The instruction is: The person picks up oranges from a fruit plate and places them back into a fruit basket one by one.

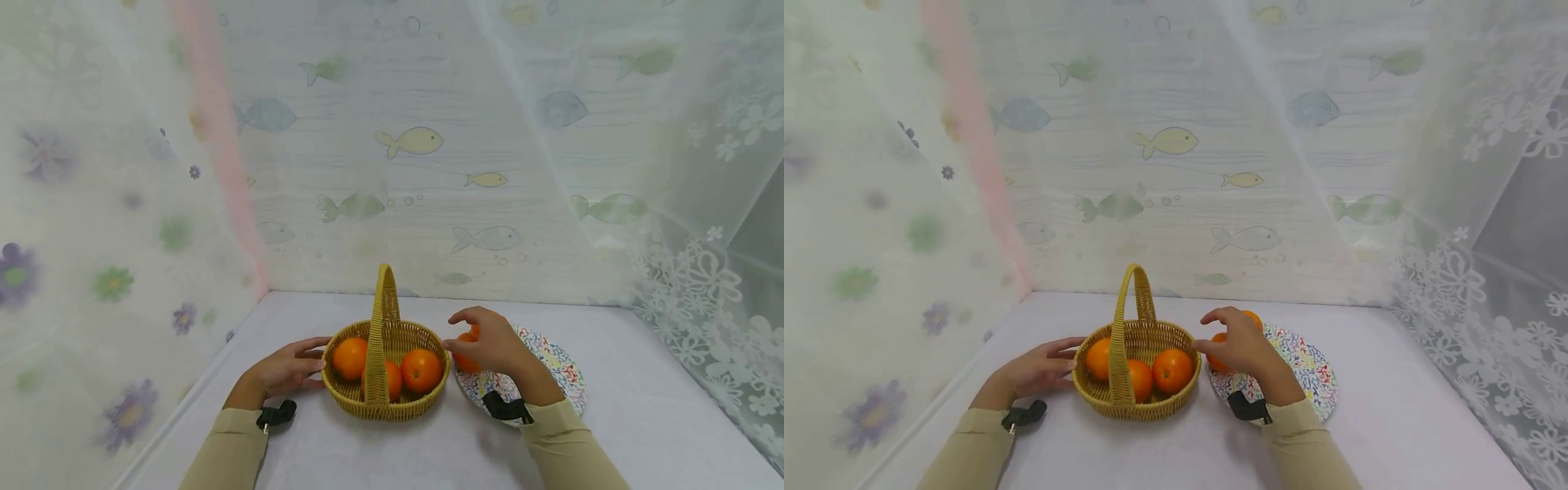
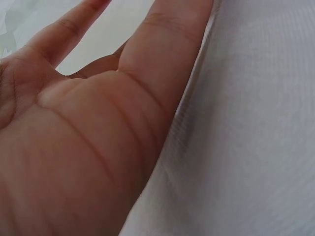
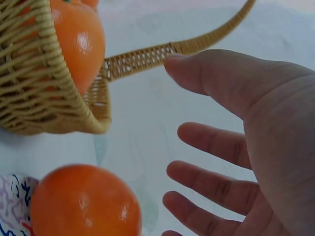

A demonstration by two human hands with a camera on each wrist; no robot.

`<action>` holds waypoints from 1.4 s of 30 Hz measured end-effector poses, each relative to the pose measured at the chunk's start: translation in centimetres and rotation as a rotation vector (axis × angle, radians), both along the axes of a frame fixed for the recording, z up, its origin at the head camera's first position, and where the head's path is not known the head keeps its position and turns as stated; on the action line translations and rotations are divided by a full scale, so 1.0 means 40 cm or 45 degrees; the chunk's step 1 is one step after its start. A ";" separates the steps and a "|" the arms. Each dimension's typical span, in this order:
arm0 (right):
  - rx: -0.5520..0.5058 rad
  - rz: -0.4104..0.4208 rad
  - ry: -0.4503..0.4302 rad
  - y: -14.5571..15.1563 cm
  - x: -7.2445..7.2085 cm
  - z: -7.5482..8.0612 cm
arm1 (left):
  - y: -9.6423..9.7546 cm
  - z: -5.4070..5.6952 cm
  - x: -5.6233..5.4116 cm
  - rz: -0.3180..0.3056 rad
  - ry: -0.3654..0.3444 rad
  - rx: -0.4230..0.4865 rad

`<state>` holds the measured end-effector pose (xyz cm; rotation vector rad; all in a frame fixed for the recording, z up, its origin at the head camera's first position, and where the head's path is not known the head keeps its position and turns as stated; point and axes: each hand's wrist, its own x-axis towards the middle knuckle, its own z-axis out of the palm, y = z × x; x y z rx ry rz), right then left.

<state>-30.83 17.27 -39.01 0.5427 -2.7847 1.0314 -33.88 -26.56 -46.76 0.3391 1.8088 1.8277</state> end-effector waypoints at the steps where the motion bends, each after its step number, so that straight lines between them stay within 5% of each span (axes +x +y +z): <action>1: 0.009 -0.012 0.000 0.004 -0.001 -0.001 | 0.000 -0.001 0.000 -0.001 0.003 0.001; 19: 0.013 -0.102 -0.098 0.058 -0.038 -0.042 | 0.000 -0.004 0.002 0.007 0.021 0.005; 42: 0.102 -0.085 -0.114 0.064 -0.057 -0.080 | 0.002 0.000 0.001 0.008 0.008 -0.008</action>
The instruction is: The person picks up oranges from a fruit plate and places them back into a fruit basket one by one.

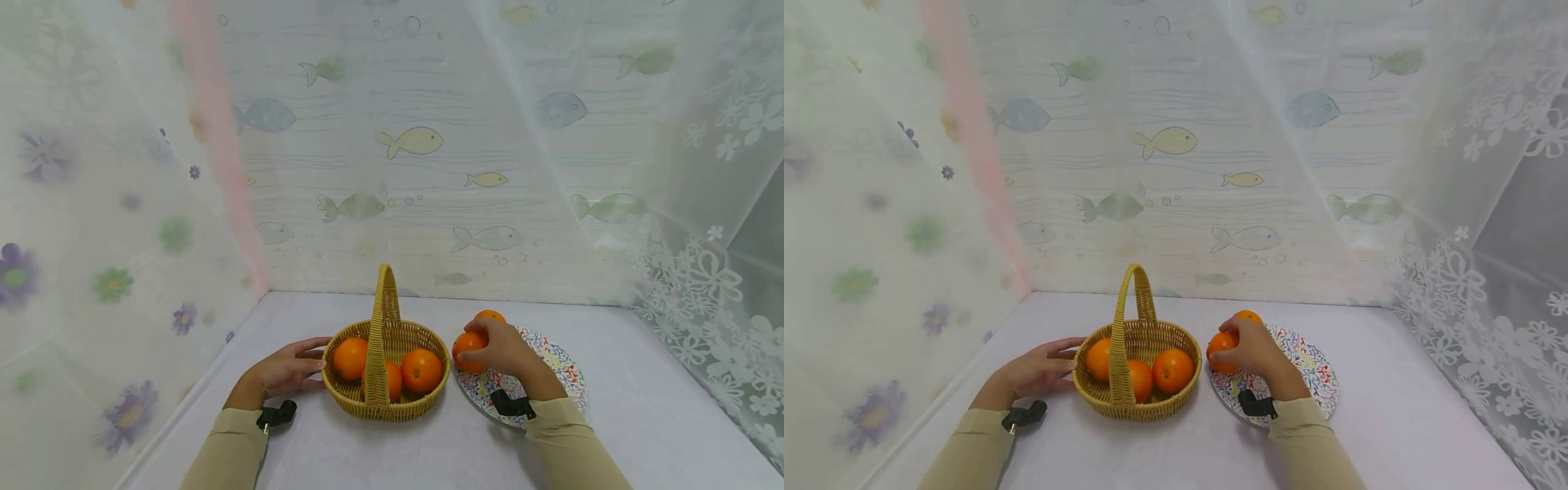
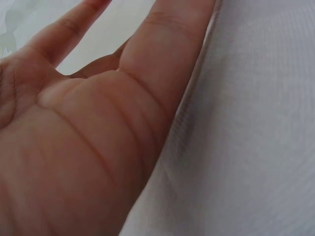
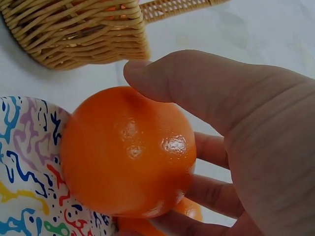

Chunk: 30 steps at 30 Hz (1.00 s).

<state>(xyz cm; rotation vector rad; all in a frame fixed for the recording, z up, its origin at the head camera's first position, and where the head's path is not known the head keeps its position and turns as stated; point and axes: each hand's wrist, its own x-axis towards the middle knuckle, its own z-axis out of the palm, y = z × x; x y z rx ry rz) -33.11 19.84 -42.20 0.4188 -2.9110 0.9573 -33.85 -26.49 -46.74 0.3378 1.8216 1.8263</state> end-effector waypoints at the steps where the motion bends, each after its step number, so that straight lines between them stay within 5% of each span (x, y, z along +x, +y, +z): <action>1: 0.002 0.003 0.000 0.000 0.000 0.000 | 0.000 0.001 0.000 -0.002 0.002 0.000; 18: 0.023 -0.018 -0.087 0.004 -0.005 -0.012 | 0.001 0.000 0.000 0.051 -0.023 -0.025; 30: 0.038 -0.007 -0.065 0.004 0.000 -0.009 | -0.001 -0.001 0.000 0.018 -0.015 -0.008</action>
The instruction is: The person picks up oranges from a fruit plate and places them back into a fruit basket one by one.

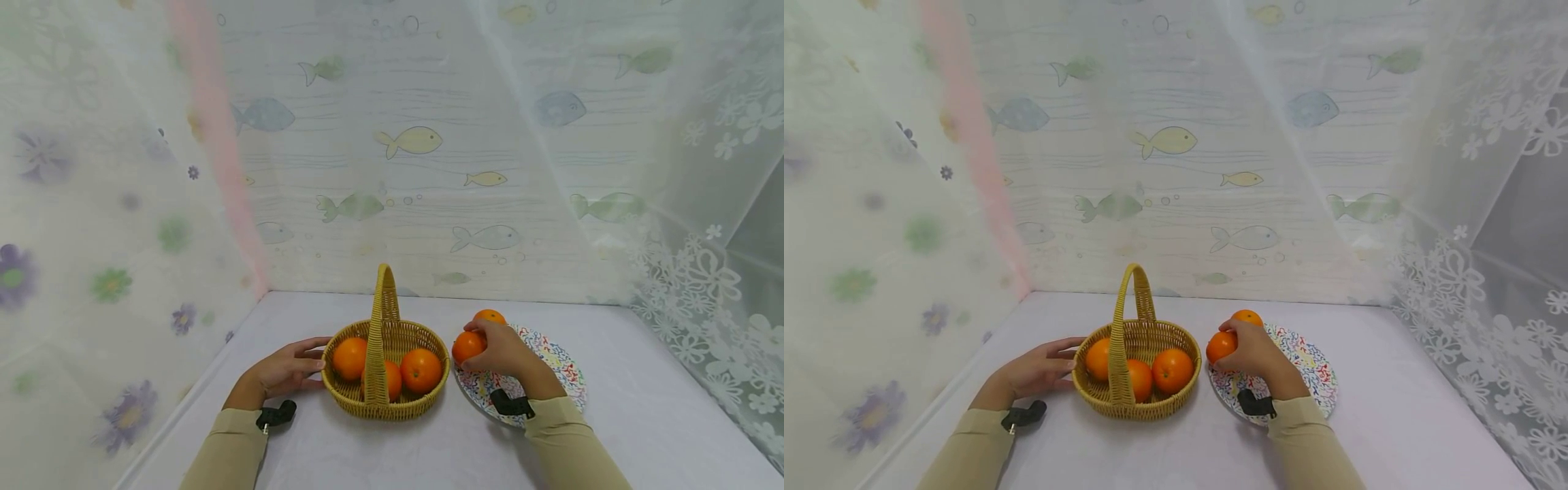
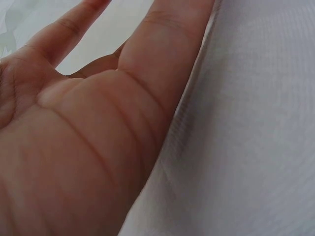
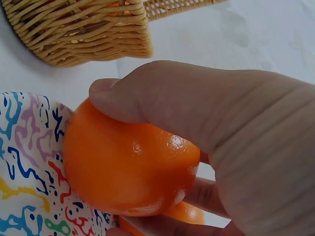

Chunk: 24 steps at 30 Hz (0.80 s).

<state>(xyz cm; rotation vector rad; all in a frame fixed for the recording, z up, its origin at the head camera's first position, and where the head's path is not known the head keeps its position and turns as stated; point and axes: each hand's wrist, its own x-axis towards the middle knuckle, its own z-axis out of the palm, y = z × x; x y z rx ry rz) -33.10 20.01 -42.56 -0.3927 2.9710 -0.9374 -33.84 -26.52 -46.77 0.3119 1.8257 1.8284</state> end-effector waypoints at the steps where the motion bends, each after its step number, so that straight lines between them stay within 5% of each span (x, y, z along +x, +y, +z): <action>1: -0.004 0.001 -0.001 0.000 0.000 0.001 | 0.000 0.000 0.000 0.000 -0.005 0.003; 24: -0.067 0.017 0.067 -0.013 0.020 0.038 | 0.003 0.004 0.005 -0.011 0.015 0.005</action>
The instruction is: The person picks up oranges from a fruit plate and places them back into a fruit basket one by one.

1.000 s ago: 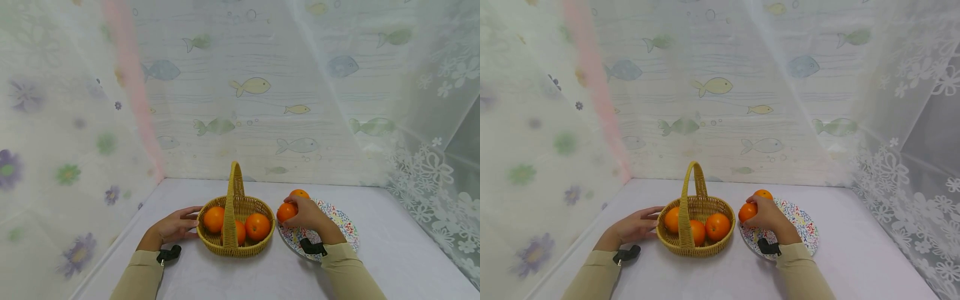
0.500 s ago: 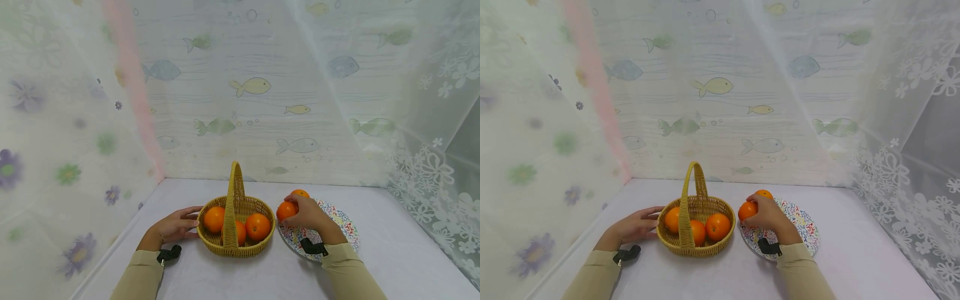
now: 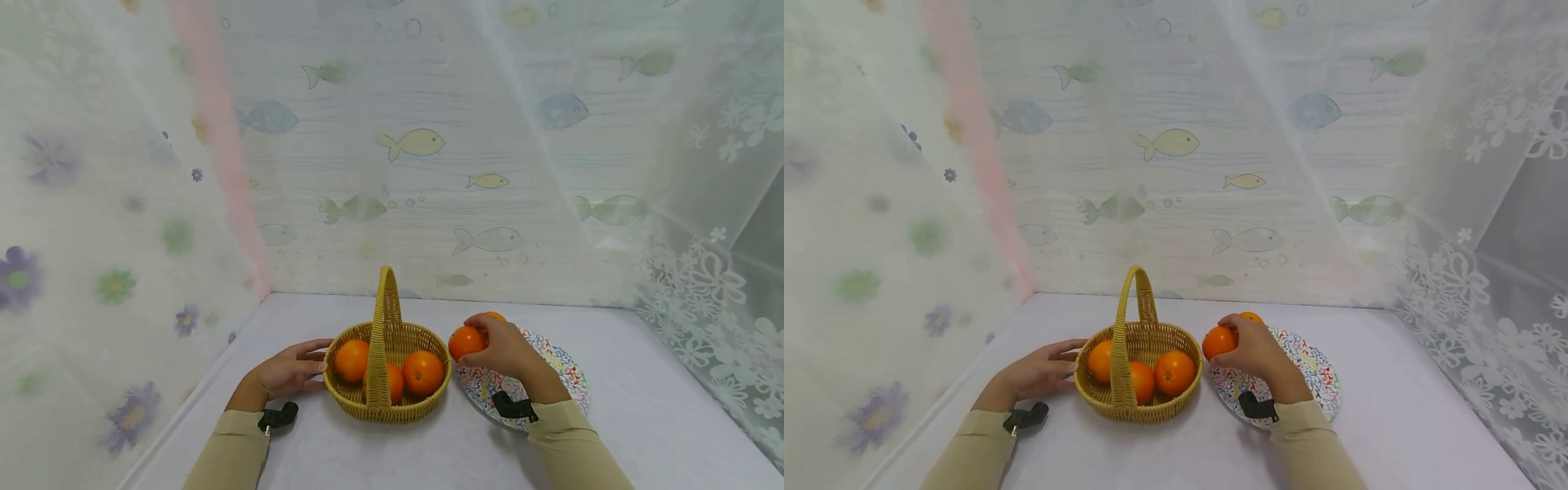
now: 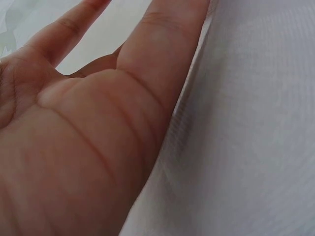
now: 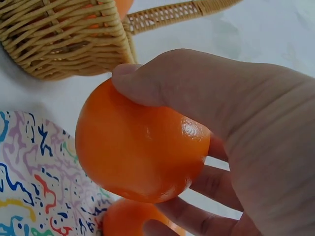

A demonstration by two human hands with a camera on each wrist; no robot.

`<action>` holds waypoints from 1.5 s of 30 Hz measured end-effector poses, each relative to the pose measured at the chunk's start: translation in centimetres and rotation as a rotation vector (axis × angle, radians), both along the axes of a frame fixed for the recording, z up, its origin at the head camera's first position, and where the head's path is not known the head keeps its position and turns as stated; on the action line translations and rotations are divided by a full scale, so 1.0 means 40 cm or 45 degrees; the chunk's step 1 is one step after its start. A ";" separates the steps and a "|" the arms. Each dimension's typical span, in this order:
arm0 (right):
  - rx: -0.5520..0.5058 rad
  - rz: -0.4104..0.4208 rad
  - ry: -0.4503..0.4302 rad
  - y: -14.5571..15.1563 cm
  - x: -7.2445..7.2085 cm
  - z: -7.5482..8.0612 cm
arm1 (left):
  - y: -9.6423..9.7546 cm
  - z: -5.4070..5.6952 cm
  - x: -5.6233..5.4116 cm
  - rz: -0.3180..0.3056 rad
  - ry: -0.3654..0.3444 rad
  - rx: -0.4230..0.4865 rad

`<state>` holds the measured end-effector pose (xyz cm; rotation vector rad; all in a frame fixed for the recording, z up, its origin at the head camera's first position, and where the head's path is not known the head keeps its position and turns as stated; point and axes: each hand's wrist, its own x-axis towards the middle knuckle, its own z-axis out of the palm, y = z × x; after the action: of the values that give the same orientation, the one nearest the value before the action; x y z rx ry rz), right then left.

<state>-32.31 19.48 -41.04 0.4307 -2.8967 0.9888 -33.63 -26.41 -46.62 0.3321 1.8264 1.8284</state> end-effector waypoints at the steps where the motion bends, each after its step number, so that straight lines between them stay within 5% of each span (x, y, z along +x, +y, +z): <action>1: 0.000 0.004 0.004 -0.003 0.000 0.001 | 0.000 -0.001 0.000 0.001 -0.001 -0.004; 37: -0.099 0.063 0.138 -0.069 0.005 0.073 | -0.004 -0.007 -0.010 -0.026 0.025 0.026; 45: -0.101 0.085 0.108 -0.098 0.000 0.066 | 0.017 0.001 -0.012 0.046 0.076 -0.064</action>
<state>-32.29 15.57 -38.40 0.5531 -2.7742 1.0628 -34.13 -25.73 -46.59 0.3405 1.9266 1.8113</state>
